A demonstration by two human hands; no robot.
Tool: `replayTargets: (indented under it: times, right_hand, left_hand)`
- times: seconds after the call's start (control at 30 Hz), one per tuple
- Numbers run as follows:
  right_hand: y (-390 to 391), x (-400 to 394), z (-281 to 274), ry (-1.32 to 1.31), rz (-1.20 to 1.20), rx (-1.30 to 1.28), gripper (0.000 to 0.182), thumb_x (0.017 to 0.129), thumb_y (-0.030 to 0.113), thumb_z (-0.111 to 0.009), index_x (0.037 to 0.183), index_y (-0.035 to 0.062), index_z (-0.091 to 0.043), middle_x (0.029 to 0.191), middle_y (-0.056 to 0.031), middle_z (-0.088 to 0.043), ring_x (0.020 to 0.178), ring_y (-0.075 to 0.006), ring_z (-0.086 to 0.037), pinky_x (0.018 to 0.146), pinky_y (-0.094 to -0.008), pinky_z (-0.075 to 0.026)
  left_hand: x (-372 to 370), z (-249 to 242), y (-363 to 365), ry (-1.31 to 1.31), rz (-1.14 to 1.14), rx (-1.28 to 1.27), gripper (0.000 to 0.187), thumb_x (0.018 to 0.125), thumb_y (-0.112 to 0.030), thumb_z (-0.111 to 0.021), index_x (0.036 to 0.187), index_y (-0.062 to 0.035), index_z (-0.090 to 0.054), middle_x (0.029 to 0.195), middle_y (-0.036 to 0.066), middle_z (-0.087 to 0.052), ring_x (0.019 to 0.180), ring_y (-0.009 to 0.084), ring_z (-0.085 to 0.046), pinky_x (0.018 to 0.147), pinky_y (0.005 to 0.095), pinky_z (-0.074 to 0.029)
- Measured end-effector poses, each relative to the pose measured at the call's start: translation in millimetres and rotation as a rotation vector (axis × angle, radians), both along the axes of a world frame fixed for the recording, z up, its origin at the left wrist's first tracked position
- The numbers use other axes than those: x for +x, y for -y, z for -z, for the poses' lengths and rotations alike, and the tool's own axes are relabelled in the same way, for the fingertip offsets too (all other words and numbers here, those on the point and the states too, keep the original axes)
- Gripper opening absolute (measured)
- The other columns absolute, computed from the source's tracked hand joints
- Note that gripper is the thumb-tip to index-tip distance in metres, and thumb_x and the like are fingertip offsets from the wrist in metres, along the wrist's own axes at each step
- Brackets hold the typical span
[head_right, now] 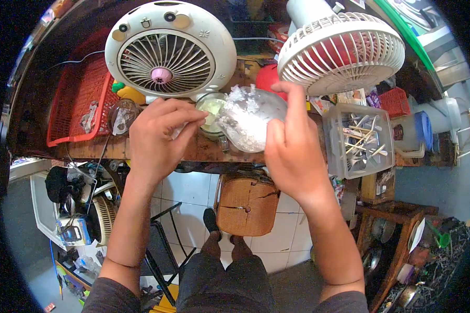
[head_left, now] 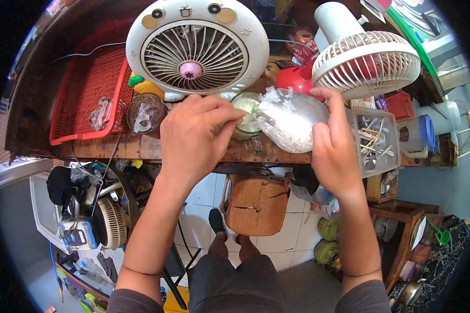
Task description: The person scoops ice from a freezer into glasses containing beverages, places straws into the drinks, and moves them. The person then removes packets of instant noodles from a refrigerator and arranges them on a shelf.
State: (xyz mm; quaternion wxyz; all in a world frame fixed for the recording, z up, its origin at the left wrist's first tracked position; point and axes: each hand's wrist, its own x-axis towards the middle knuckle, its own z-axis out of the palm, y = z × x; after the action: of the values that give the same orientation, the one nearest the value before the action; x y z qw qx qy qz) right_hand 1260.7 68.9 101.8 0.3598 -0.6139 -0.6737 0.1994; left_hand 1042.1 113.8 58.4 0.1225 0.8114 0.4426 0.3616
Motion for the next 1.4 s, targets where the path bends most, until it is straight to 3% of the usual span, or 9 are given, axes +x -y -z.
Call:
replayTargets:
  times: [0.07, 0.17, 0.73, 0.8, 0.87, 0.97, 1.07, 1.2, 1.4]
  right_hand:
    - [7, 3, 4, -0.097, 0.114, -0.125, 0.047, 0.086, 0.005, -0.035, 0.132, 0.0028, -0.045, 0.109, -0.0189, -0.06, 0.068, -0.0185, -0.061, 0.058, -0.0283, -0.05]
    - [32, -4, 4, -0.537, 0.174, -0.174, 0.052, 0.084, 0.01, -0.035, 0.135, 0.0045, -0.043, 0.104, -0.0157, -0.061, 0.049, -0.0103, -0.05, 0.038, -0.0221, -0.036]
    - [200, -143, 73, -0.956, -0.349, -0.872, 0.064, 0.072, 0.013, -0.044, 0.136, 0.0072, -0.035, 0.125, -0.0185, -0.048, 0.081, -0.0274, -0.061, 0.043, -0.0346, -0.051]
    - [214, -175, 67, -0.895, -0.375, -0.916, 0.064, 0.07, 0.013, -0.046, 0.134, 0.0023, -0.043, 0.132, -0.0146, -0.047, 0.122, -0.0261, -0.049, 0.107, -0.0367, -0.037]
    - [232, -207, 69, -0.872, -0.442, -0.913, 0.065, 0.072, 0.012, -0.046, 0.136, 0.0045, -0.038, 0.131, -0.015, -0.047, 0.117, -0.0276, -0.053, 0.095, -0.0381, -0.048]
    - [271, -266, 83, -0.804, -0.558, -1.025, 0.066, 0.078, 0.008, -0.048, 0.14, 0.0138, -0.026, 0.131, -0.016, -0.045, 0.106, -0.0297, -0.061, 0.066, -0.0378, -0.06]
    - [327, -329, 101, -0.77, -0.622, -1.041, 0.066, 0.083, 0.0, -0.052, 0.141, 0.0113, -0.024, 0.128, -0.0174, -0.043, 0.108, -0.0233, -0.056, 0.073, -0.0359, -0.061]
    - [394, -425, 110, -0.875, -0.631, -1.065, 0.055, 0.095, 0.0, -0.051, 0.139, 0.0094, -0.02, 0.133, -0.022, -0.044, 0.112, -0.0286, -0.059, 0.08, -0.039, -0.061]
    - [406, -521, 119, -0.729, -0.618, -0.941, 0.052, 0.1, 0.018, -0.055, 0.144, 0.0046, -0.03, 0.136, -0.0192, -0.046, 0.103, -0.0183, -0.062, 0.079, -0.0285, -0.054]
  left_hand:
    - [-1, 5, 6, 0.116, 0.011, 0.124, 0.019, 0.075, 0.0, -0.074, 0.093, -0.0074, -0.075, 0.088, 0.007, -0.069, 0.08, 0.0237, -0.065, 0.071, 0.0319, -0.051]
    - [-7, 13, 31, 0.291, 0.004, 0.158, 0.023, 0.072, 0.0, -0.072, 0.092, -0.0094, -0.074, 0.082, 0.006, -0.067, 0.074, 0.0226, -0.062, 0.064, 0.0327, -0.049]
    - [-94, 70, 388, 0.373, -0.511, -0.403, 0.024, 0.082, -0.018, -0.076, 0.07, -0.0051, -0.06, 0.07, 0.007, -0.057, 0.064, 0.0236, -0.058, 0.055, 0.0343, -0.045]
    - [-105, 64, 415, 0.337, -0.539, -0.414, 0.028, 0.083, -0.021, -0.076, 0.068, -0.0053, -0.058, 0.067, 0.006, -0.055, 0.061, 0.0236, -0.056, 0.052, 0.0336, -0.044]
    - [-123, 55, 445, 0.531, -0.683, -0.448, 0.035, 0.085, -0.024, -0.076, 0.063, -0.0052, -0.055, 0.063, 0.005, -0.052, 0.056, 0.0201, -0.053, 0.049, 0.0315, -0.041]
    - [-158, 60, 484, 0.83, -0.802, -0.493, 0.025, 0.088, -0.024, -0.075, 0.089, -0.0046, -0.058, 0.081, 0.003, -0.059, 0.069, 0.012, -0.058, 0.058, 0.0267, -0.044]
    - [-215, 62, 518, 1.257, -0.774, -0.601, 0.055, 0.095, -0.023, -0.066, 0.138, -0.0039, -0.038, 0.118, 0.009, -0.058, 0.09, 0.0139, -0.062, 0.077, 0.0283, -0.052]
    - [-306, 76, 552, 1.395, -0.704, -0.704, 0.043, 0.102, -0.021, -0.051, 0.138, -0.0022, -0.037, 0.122, 0.011, -0.059, 0.094, 0.0172, -0.066, 0.076, 0.0296, -0.055]
    - [-433, 88, 549, 1.505, -0.722, -0.734, 0.038, 0.099, -0.013, -0.041, 0.135, -0.0004, -0.04, 0.119, 0.018, -0.061, 0.095, 0.0301, -0.069, 0.075, 0.0373, -0.062]
